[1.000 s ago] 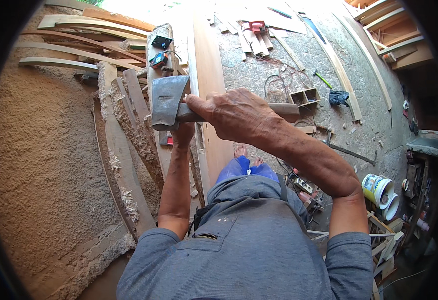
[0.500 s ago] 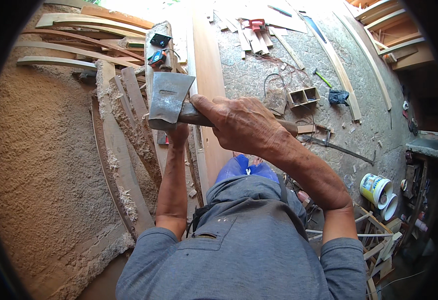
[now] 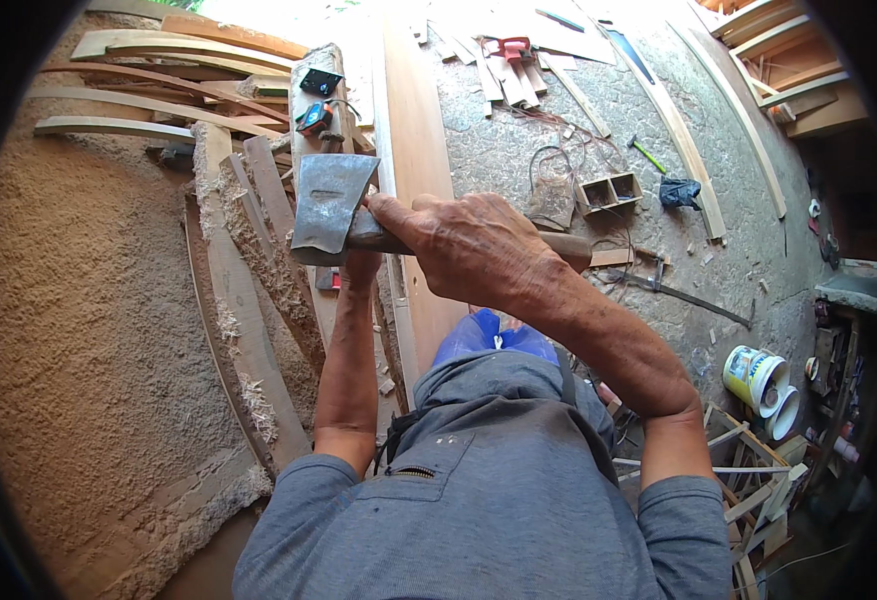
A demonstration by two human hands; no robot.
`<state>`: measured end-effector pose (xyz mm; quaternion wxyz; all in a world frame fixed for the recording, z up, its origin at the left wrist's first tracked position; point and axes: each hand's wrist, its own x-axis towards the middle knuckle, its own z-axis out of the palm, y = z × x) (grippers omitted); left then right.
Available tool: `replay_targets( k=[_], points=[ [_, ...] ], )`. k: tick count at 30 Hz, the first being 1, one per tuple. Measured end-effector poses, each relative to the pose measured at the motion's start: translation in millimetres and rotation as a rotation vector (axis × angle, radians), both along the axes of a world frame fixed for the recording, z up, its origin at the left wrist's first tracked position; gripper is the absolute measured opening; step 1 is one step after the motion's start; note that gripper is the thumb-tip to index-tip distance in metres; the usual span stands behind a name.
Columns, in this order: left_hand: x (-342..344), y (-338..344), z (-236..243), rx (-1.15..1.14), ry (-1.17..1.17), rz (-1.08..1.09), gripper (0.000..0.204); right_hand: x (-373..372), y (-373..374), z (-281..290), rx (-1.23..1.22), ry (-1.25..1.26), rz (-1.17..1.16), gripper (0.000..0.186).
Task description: The person uses a chisel and mallet to carve a groove into a long wooden plank. They repeatedly strike the chisel to remove wood, then clear the debris by hand and with the chisel.
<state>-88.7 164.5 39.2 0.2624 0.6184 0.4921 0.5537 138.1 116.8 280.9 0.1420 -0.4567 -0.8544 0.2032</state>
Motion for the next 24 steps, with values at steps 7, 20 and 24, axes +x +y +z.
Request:
replay_targets(
  k=[7,20,24],
  points=[
    [27,-26,79,0.128,-0.051,0.039,0.041,15,-9,-1,0.06,0.245,-0.081,0.062],
    [23,-12,94,-0.034,-0.234,0.031,0.017,30,-23,-22,-0.065,0.429,-0.204,0.059],
    [25,-21,100,-0.125,-0.296,0.037,0.015,33,-24,-28,-0.095,0.45,-0.241,0.061]
  ],
)
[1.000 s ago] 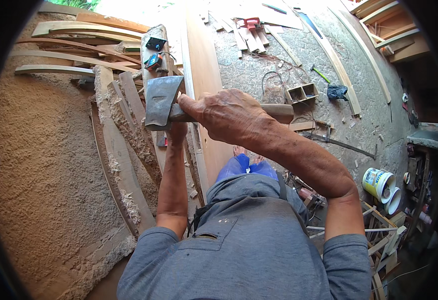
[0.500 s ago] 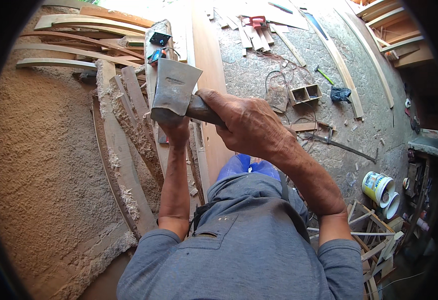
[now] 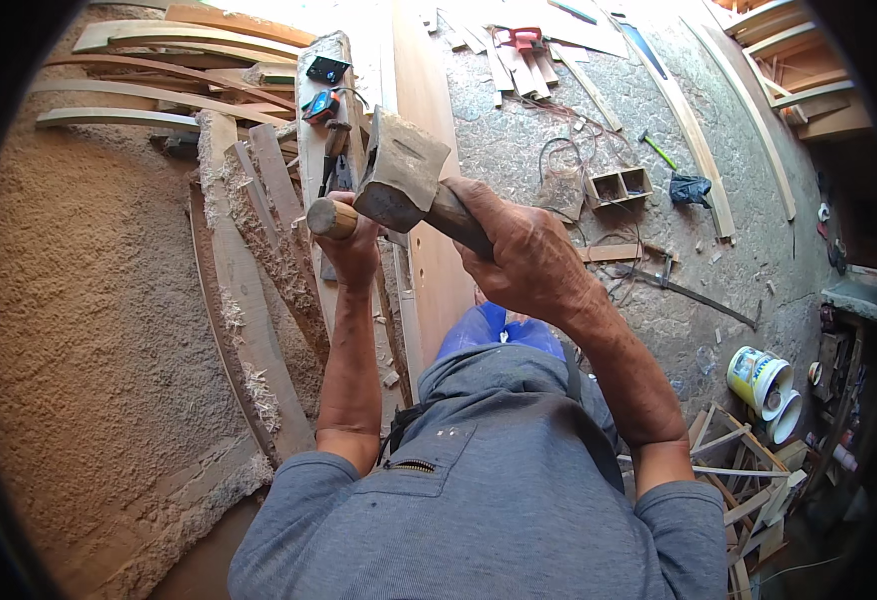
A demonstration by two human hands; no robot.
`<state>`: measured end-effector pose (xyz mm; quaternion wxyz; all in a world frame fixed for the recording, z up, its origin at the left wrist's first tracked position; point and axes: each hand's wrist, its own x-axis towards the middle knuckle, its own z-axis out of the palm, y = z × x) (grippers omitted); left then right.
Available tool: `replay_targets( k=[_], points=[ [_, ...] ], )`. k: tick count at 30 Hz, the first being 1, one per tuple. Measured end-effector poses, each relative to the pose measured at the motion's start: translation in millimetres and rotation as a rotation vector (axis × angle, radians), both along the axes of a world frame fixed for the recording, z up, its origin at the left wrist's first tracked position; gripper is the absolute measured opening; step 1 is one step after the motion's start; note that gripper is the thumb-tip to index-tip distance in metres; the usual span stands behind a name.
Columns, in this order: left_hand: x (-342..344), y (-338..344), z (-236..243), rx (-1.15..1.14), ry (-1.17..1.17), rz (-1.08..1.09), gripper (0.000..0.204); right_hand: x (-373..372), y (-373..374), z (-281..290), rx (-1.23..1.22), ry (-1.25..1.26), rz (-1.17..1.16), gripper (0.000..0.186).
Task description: The person uses a chisel and mallet to carve a groove into a long wooden plank. They repeatedly strike the chisel to remove wood, then clear the debris by hand and with the chisel.
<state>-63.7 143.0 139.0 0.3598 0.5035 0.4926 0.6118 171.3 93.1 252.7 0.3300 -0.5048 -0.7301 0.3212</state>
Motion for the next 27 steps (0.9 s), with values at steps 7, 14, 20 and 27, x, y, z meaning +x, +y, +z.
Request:
replay_targets(
  k=[7,14,20,27],
  points=[
    [-2,-11,-5,0.024,-0.072,0.019,0.018,-4,3,1,0.054,-0.057,0.078,0.058],
    [-14,-8,-36,0.281,0.544,0.039,0.032,-14,18,26,0.183,-0.183,0.2,0.061],
    [-19,-14,-65,0.114,0.349,-0.074,0.027,-34,27,37,0.137,-0.55,0.308,0.055],
    [-12,-19,-61,0.098,0.315,-0.095,0.02,-34,22,37,0.22,-0.469,0.317,0.048]
  ],
)
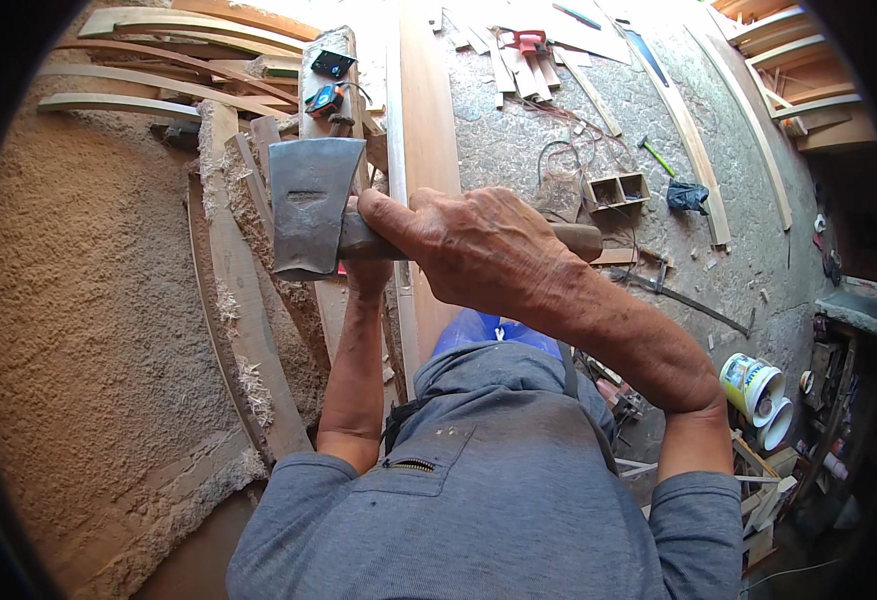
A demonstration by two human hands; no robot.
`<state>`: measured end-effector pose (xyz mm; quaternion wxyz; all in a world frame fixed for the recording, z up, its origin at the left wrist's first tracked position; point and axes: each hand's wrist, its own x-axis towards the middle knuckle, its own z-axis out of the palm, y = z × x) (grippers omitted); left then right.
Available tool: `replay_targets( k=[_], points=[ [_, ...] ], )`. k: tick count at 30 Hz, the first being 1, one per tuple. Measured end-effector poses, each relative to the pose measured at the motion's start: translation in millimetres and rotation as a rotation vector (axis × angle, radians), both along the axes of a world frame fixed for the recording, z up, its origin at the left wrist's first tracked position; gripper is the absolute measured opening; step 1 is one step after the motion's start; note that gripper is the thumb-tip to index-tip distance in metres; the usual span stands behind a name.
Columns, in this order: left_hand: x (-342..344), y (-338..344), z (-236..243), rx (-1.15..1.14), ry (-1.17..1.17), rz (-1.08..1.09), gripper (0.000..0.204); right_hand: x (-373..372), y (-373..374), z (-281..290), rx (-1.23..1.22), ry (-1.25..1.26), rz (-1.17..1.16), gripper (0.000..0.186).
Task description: The person uses a chisel and mallet to carve a groove into a long wooden plank. They repeatedly strike the chisel to remove wood, then clear the debris by hand and with the chisel.
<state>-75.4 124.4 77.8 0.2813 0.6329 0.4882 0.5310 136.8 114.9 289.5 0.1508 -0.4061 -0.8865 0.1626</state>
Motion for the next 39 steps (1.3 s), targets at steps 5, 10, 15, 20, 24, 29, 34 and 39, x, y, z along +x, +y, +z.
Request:
replay_targets(
  k=[5,10,15,20,24,29,34,39],
  points=[
    [1,-5,-3,0.062,0.067,0.086,0.027,3,-2,-12,-0.122,-0.079,-0.031,0.057],
    [-22,35,-1,-0.153,-0.439,0.085,0.013,10,-18,-22,-0.162,0.237,-0.133,0.062],
    [5,21,59,0.016,-0.356,0.099,0.012,18,-28,-37,-0.238,0.364,-0.216,0.059],
    [5,-4,62,-0.025,-0.298,0.111,0.016,24,-38,-38,-0.296,0.397,-0.264,0.062],
    [8,-4,66,-0.015,-0.29,0.088,0.017,24,-38,-39,-0.301,0.366,-0.254,0.062],
    [-3,-3,34,0.128,0.12,0.075,0.024,20,-27,-26,-0.162,0.278,-0.121,0.062],
    [-8,-12,-15,-0.074,-0.186,0.07,0.034,5,-18,7,-0.015,0.19,-0.048,0.06],
    [-4,-5,-10,0.095,0.029,0.072,0.029,-1,-1,3,-0.124,-0.184,0.014,0.054]
  ],
)
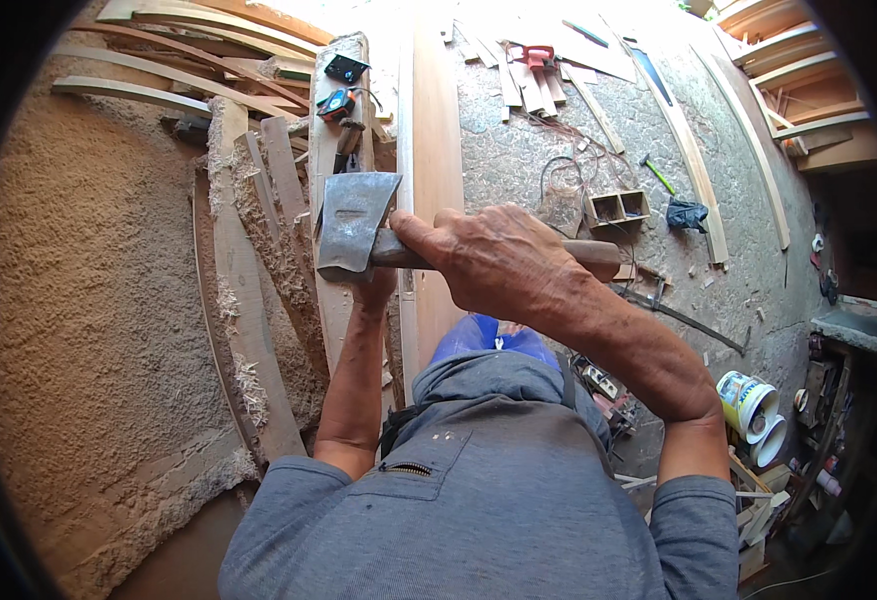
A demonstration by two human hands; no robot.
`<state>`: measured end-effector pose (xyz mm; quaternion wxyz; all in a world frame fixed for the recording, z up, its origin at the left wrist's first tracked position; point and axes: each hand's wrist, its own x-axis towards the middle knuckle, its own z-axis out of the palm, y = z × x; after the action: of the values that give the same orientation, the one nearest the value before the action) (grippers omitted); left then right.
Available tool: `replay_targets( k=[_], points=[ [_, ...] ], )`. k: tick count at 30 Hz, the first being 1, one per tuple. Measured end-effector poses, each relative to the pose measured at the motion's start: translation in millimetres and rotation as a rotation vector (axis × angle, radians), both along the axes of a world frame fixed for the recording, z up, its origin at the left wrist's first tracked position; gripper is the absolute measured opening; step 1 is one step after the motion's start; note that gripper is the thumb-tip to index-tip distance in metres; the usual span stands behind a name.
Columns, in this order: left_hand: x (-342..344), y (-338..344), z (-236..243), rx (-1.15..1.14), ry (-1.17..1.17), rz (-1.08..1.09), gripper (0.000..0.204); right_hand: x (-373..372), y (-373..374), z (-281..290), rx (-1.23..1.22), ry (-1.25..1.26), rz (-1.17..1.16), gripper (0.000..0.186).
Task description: The person uses a chisel and mallet to carve a groove into a long wooden plank. They repeatedly strike the chisel to remove wood, then clear the debris by hand and with the chisel.
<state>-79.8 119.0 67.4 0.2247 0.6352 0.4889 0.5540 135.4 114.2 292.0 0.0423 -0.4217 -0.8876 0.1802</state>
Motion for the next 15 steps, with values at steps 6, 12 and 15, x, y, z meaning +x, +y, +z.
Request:
replay_targets(
  k=[6,12,15],
  points=[
    [2,-18,8,-0.096,0.002,-0.017,0.026,-6,-12,1,0.001,-0.034,-0.035,0.06],
    [1,-2,49,0.076,0.056,0.027,0.017,10,-23,-17,-0.018,0.388,-0.138,0.06],
    [-6,31,43,-0.279,-0.596,-0.026,0.013,10,-27,-23,-0.124,0.456,-0.218,0.059]
  ],
)
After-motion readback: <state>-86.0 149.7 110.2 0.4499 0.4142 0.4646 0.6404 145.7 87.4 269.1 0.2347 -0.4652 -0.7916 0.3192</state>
